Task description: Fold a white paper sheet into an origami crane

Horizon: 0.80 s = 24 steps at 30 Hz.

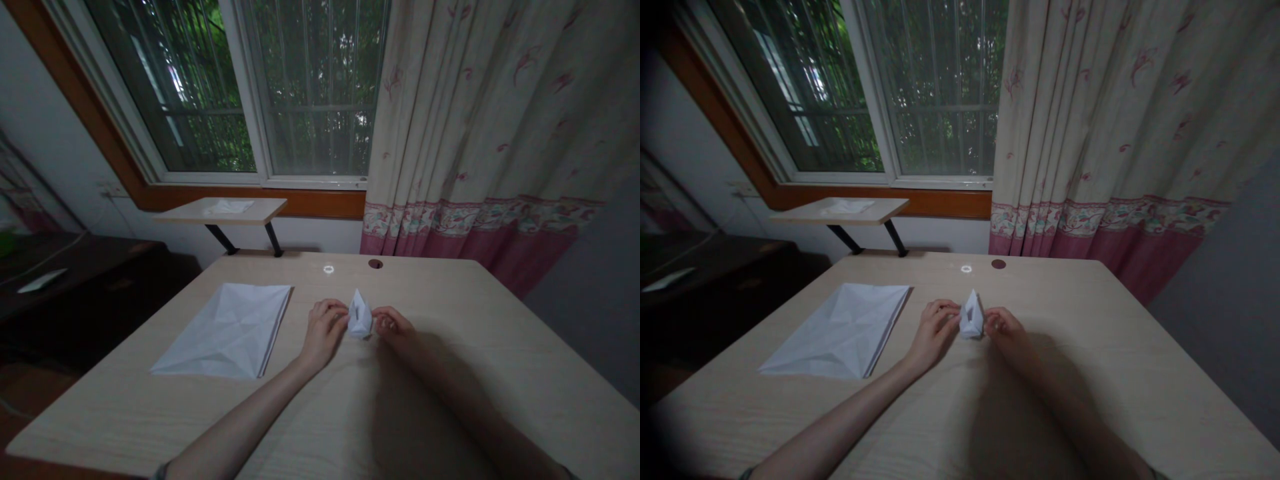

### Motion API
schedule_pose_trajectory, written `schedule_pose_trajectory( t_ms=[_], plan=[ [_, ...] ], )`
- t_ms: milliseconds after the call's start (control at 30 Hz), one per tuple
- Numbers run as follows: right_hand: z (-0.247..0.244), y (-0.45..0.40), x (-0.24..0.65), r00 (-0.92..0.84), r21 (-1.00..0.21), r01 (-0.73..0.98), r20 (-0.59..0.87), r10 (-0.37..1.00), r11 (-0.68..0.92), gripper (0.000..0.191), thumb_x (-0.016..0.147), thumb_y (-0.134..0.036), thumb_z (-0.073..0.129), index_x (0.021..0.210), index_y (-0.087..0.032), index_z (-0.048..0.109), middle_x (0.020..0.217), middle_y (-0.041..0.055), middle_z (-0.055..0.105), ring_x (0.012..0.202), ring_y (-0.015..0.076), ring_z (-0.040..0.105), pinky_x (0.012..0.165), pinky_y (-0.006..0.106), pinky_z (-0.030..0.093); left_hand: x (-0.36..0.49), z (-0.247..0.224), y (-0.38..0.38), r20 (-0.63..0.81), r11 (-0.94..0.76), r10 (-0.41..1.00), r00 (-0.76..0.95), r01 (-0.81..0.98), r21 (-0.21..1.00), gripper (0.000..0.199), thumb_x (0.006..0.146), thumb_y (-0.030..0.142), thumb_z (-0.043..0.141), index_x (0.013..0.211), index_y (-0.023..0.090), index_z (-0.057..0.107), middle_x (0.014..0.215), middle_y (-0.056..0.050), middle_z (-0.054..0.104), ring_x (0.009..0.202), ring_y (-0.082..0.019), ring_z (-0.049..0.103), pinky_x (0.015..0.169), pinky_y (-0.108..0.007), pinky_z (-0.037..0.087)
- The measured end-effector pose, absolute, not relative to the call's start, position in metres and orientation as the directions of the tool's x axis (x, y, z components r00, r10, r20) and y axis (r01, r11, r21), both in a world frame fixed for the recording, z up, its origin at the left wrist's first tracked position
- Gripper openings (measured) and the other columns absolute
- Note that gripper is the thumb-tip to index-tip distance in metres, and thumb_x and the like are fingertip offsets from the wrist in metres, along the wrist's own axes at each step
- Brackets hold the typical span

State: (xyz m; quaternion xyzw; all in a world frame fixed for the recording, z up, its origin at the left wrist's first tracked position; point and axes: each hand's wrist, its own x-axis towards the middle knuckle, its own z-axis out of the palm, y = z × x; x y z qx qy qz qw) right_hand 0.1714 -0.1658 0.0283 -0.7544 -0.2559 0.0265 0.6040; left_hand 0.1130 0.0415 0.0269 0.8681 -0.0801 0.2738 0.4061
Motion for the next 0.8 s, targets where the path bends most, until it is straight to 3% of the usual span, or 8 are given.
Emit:
schedule_pose_trajectory(
  t_ms=[100, 333, 567, 800],
  plan=[
    [0.024, -0.164, 0.172, 0.808, -0.876, 0.457, 0.338, 0.482, -0.153, 0.017, 0.079, -0.037, 0.062, 0.088, -0.023, 0.066, 0.082, 0.0023, 0.06, 0.067, 0.0187, 0.052, 0.062, 0.03, 0.042, 0.112, 0.028, 0.041, 0.525, -0.619, 0.069, 0.849, -0.376, 0.689, 0.015, 0.093, 0.032, 0.057, 0.094, 0.023, 0.069, 0.104, -0.007, 0.064, 0.103, -0.024, 0.054, 0.093, -0.039, 0.04],
    [0.029, -0.161, 0.163, 0.806, -0.865, 0.47, 0.341, 0.483, -0.174, 0.015, 0.085, -0.036, 0.056, 0.081, -0.024, 0.062, 0.077, 0.0022, 0.06, 0.071, 0.0216, 0.055, 0.067, 0.033, 0.044, 0.109, 0.03, 0.04, 0.523, -0.581, 0.042, 0.851, -0.405, 0.706, 0.027, 0.099, 0.033, 0.044, 0.094, 0.022, 0.069, 0.105, -0.007, 0.064, 0.106, -0.023, 0.054, 0.096, -0.038, 0.041],
    [0.032, -0.158, 0.159, 0.784, -0.817, 0.527, 0.362, 0.505, -0.233, 0.016, 0.088, -0.034, 0.052, 0.077, -0.023, 0.058, 0.08, 0.0048, 0.061, 0.077, 0.023, 0.056, 0.073, 0.035, 0.044, 0.11, 0.024, 0.043, 0.601, -0.569, 0.055, 0.798, -0.469, 0.675, 0.03, 0.098, 0.028, 0.047, 0.127, 0.024, 0.055, 0.12, -0.009, 0.059, 0.112, -0.024, 0.053, 0.1, -0.04, 0.042],
    [0.028, -0.159, 0.159, 0.776, -0.812, 0.538, 0.374, 0.507, -0.224, 0.019, 0.09, -0.034, 0.049, 0.077, -0.023, 0.058, 0.08, 0.0048, 0.061, 0.076, 0.0229, 0.056, 0.072, 0.035, 0.043, 0.107, 0.028, 0.043, 0.684, -0.599, -0.052, 0.728, -0.571, 0.562, 0.037, 0.097, 0.017, 0.046, 0.132, 0.028, 0.05, 0.129, -0.01, 0.049, 0.123, -0.023, 0.047, 0.104, -0.04, 0.042]
  ],
)
